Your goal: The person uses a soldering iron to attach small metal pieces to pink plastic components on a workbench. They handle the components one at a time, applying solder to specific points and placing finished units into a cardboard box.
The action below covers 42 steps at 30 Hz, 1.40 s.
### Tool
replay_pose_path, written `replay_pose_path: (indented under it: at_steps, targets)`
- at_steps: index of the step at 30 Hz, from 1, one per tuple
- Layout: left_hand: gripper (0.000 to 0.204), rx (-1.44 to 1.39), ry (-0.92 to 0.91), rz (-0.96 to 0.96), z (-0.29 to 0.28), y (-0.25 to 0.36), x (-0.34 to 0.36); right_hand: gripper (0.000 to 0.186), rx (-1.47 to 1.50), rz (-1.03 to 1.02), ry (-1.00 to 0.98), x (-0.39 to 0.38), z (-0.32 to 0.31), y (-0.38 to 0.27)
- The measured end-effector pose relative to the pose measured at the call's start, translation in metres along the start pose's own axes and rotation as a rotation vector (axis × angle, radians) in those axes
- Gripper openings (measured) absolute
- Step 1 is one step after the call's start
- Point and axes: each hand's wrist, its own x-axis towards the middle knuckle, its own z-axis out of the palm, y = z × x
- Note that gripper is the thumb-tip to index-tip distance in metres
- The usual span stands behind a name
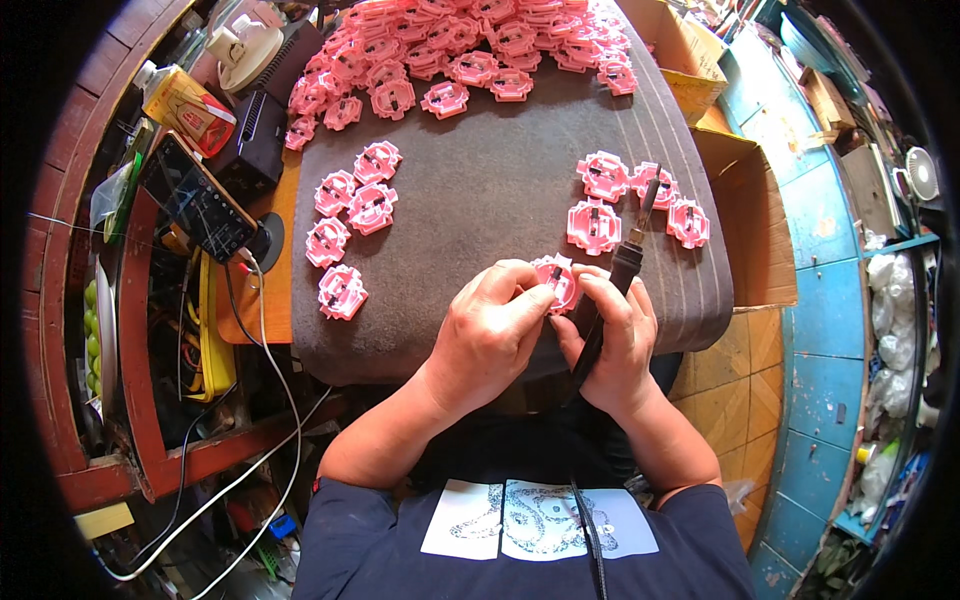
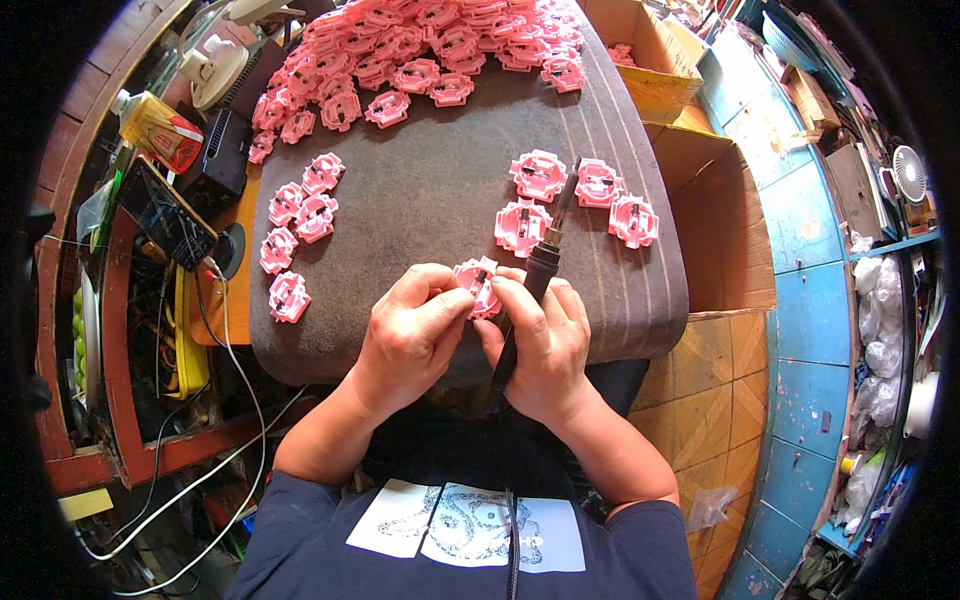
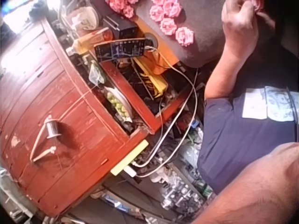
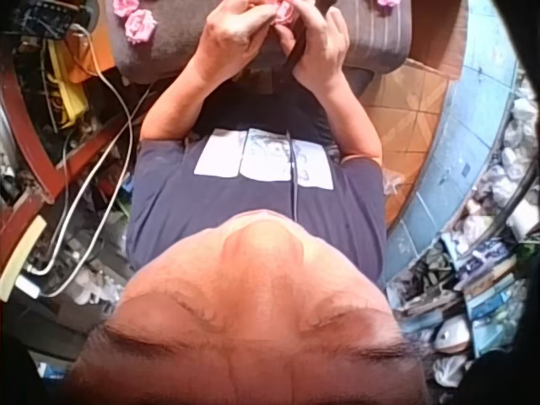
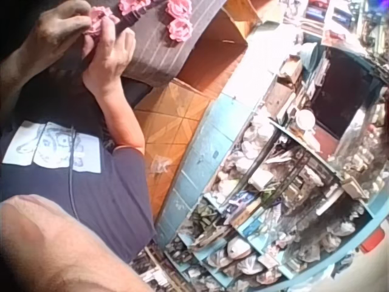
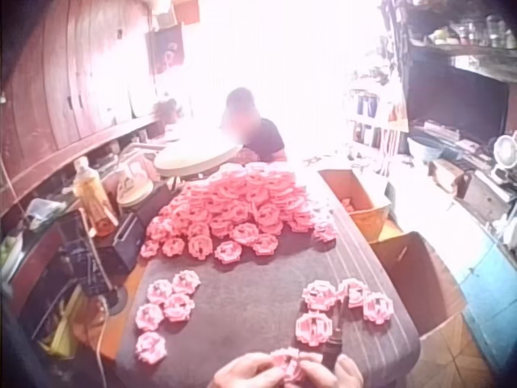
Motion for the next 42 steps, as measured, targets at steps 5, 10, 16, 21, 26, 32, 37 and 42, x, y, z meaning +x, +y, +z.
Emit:
replay_pose_path:
  at_steps: [5, 10, 16, 21, 26, 32, 37, 42]
  targets:
    - [0.021, 0.000, 0.002, -0.004, 0.000, 0.000, 0.000, 0.062, -0.027, 0.030, -0.068, -0.003, -0.004, 0.000]
    - [0.021, -0.005, 0.004, -0.001, 0.000, 0.001, 0.000, 0.063, -0.036, 0.031, -0.072, -0.004, -0.005, 0.000]
    - [0.021, -0.007, 0.008, 0.009, 0.000, -0.001, 0.000, 0.063, -0.029, 0.025, -0.064, -0.004, -0.004, 0.000]
    - [0.021, -0.015, 0.005, 0.002, 0.000, 0.000, 0.000, 0.063, -0.023, 0.028, -0.063, -0.004, -0.004, 0.000]
    - [0.022, -0.018, 0.008, 0.003, 0.001, 0.000, 0.000, 0.062, -0.027, 0.026, -0.057, -0.003, -0.004, 0.000]
    - [0.028, -0.029, 0.112, -0.043, -0.010, 0.006, -0.009, 0.060, -0.041, 0.044, -0.076, 0.003, -0.005, -0.004]
    - [0.038, 0.340, 0.245, -0.179, -0.075, 0.004, -0.036, 0.056, -0.116, 0.028, -0.088, 0.012, -0.006, -0.004]
    - [0.040, 0.669, 0.182, -0.407, -0.109, -0.018, -0.064, 0.056, -0.278, 0.139, -0.070, 0.026, -0.009, 0.002]
